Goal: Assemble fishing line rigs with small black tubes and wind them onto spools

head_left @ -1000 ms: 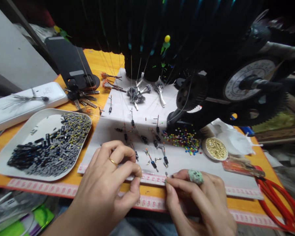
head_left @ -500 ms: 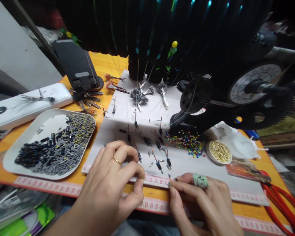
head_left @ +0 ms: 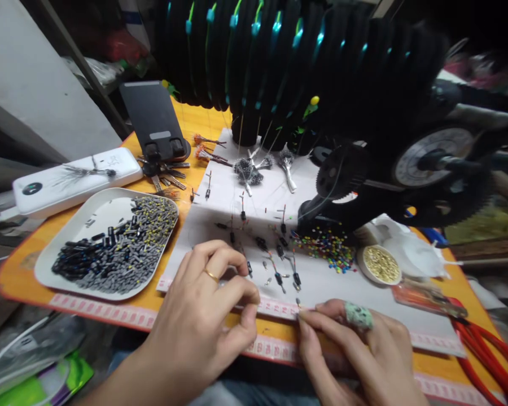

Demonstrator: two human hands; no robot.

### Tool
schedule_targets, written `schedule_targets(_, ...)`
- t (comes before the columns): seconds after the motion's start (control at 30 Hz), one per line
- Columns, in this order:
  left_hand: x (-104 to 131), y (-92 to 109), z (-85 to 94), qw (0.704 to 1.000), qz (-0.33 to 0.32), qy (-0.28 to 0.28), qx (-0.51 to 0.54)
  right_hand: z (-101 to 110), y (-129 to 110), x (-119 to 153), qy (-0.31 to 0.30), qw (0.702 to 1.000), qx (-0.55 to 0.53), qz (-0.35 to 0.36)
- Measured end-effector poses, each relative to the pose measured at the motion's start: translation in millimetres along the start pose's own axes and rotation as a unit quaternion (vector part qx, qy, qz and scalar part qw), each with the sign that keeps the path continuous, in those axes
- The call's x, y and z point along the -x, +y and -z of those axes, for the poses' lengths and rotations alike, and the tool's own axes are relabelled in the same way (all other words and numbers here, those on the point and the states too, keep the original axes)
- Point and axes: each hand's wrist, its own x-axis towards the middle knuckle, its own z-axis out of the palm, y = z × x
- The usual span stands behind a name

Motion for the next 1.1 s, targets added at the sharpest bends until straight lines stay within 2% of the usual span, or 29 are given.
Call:
schedule_targets(0.07,8,4,1.3,0.999,-0.018,0.049,0.007,1,-6,4,0.015,0.996,-0.083,-0.04)
schedule_targets(0.1,13,7,1.3,0.997,-0.031,0.068,0.015,1,-10,6,0.012,0.984,-0.158,-0.08)
schedule_targets(0.13,18,9,0.8,0.996,-0.046,0.075,0.028,0,-14,8,0.0,0.959,-0.25,-0.134)
schedule_targets(0.17,25,11,-0.1,0.995,-0.06,0.067,0.047,-1,-19,9,-0.021,0.915,-0.352,-0.194)
schedule_targets(0.2,31,13,-1.0,0.994,-0.072,0.05,0.07,-3,-24,10,-0.047,0.854,-0.452,-0.254)
schedule_targets(0.3,46,16,-1.6,0.989,-0.046,-0.016,0.142,-4,-40,8,-0.096,0.639,-0.663,-0.378)
schedule_targets(0.33,49,16,-0.3,0.985,-0.011,-0.038,0.17,-3,-45,6,-0.097,0.589,-0.696,-0.399)
schedule_targets(0.37,51,17,1.6,0.977,0.035,-0.059,0.203,-2,-50,5,-0.095,0.555,-0.716,-0.412)
schedule_targets(0.4,52,18,4.0,0.964,0.087,-0.073,0.24,0,-54,4,-0.095,0.535,-0.728,-0.418)
schedule_targets(0.5,48,22,8.6,0.9,0.206,-0.091,0.372,4,-62,4,-0.11,0.513,-0.746,-0.411)
schedule_targets(0.63,33,29,-0.2,0.767,0.267,-0.173,0.557,4,-65,11,-0.127,0.515,-0.748,-0.398)
schedule_targets(0.67,29,31,-4.0,0.744,0.276,-0.182,0.581,3,-65,14,-0.134,0.517,-0.746,-0.399)
schedule_targets(0.7,25,32,-7.7,0.734,0.281,-0.174,0.593,2,-64,16,-0.141,0.518,-0.744,-0.398)
schedule_targets(0.87,16,39,-17.4,0.749,0.259,-0.074,0.605,1,-63,25,-0.146,0.53,-0.746,-0.376)
schedule_targets(1.0,23,39,-18.8,0.723,0.278,-0.065,0.629,3,-63,27,-0.15,0.533,-0.744,-0.375)
schedule_targets(1.1,36,37,-21.2,0.71,0.29,-0.091,0.635,5,-62,26,-0.144,0.547,-0.731,-0.382)
